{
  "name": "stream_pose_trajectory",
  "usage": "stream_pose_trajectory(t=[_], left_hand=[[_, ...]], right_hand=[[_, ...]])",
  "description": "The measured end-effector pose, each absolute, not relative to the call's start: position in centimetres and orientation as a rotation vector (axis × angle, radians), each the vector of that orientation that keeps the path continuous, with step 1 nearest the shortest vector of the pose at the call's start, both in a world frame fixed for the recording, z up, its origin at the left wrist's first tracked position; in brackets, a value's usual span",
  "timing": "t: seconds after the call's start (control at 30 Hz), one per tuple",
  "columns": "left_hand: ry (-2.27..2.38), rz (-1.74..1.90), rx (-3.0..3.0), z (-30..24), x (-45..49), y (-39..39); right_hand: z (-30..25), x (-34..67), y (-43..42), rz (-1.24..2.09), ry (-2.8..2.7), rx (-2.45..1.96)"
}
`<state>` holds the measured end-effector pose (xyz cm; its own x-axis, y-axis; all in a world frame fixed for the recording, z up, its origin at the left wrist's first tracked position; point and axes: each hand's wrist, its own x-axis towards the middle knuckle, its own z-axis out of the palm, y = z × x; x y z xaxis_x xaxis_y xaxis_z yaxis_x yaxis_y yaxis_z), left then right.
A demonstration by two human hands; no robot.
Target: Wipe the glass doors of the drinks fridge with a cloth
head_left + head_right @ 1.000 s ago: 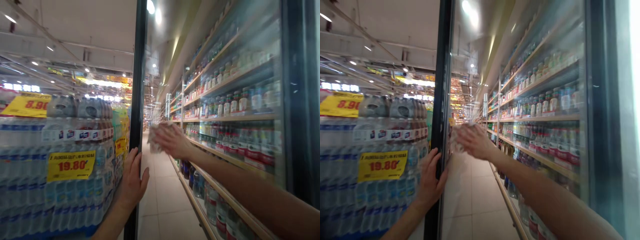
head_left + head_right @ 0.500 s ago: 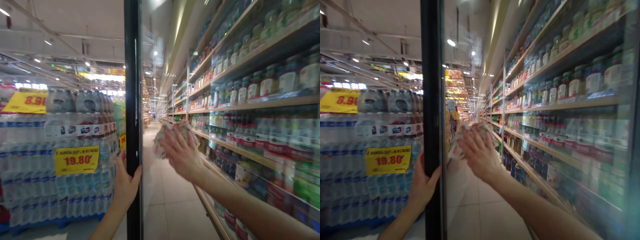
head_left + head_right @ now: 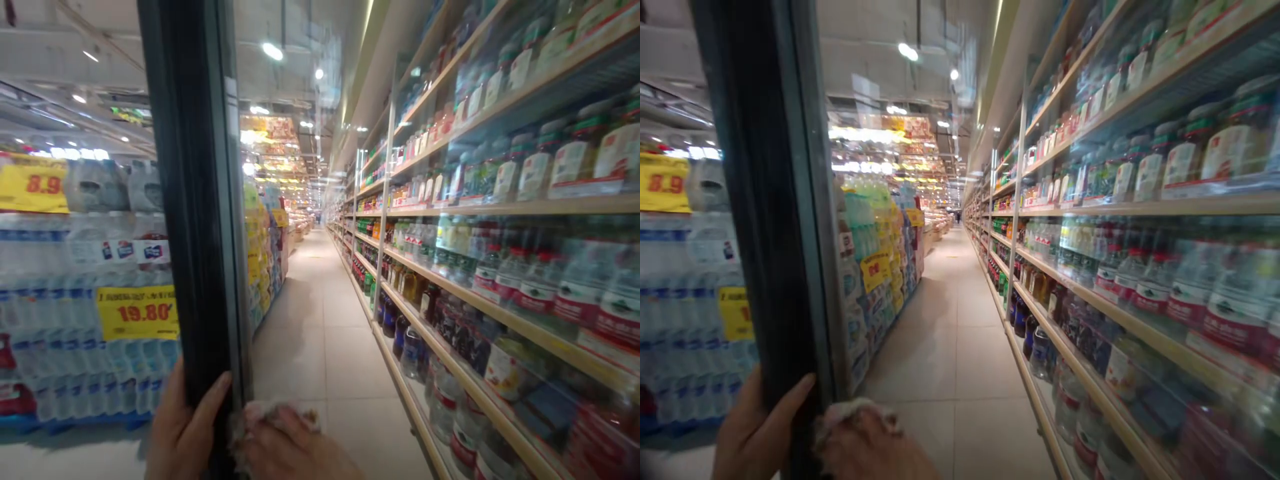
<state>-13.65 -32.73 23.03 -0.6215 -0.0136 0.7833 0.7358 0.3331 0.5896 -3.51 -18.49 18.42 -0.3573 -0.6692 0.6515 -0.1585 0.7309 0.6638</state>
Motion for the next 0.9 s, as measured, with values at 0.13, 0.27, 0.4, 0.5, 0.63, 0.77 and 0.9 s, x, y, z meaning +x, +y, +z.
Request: stream_pose_trajectory(t=[0.13,0.27,0.4,0.5,0.63,0.77,0.9], left_hand=[[-1.842,-1.464,-0.747,23.7,-13.1,-33.0],[-1.850,-1.381,-0.859,24.8,-11.7,-34.0],[-1.965,-1.301,-0.892,25.4,-10.2,-34.9],[-1.957,-1.296,-0.822,25.2,-9.3,-35.0],[-1.938,-1.296,-0.741,24.9,-8.8,-34.9],[-1.912,-1.269,-0.708,24.7,-8.9,-34.9],[-1.897,-1.243,-0.674,24.7,-9.1,-34.7]], right_hand=[[16.4,-2.4,-18.3,-0.726,-1.965,0.854],[24.8,1.4,-17.8,-0.728,-2.108,0.757],[29.4,3.5,-18.6,-0.497,-2.120,0.166],[22.9,4.7,-19.3,-0.552,-2.318,0.542],[15.3,6.6,-18.0,-0.587,-2.422,0.843],[17.9,7.7,-17.5,-0.448,-2.381,0.377],[20.1,8.5,-16.8,-0.497,-2.424,0.460]])
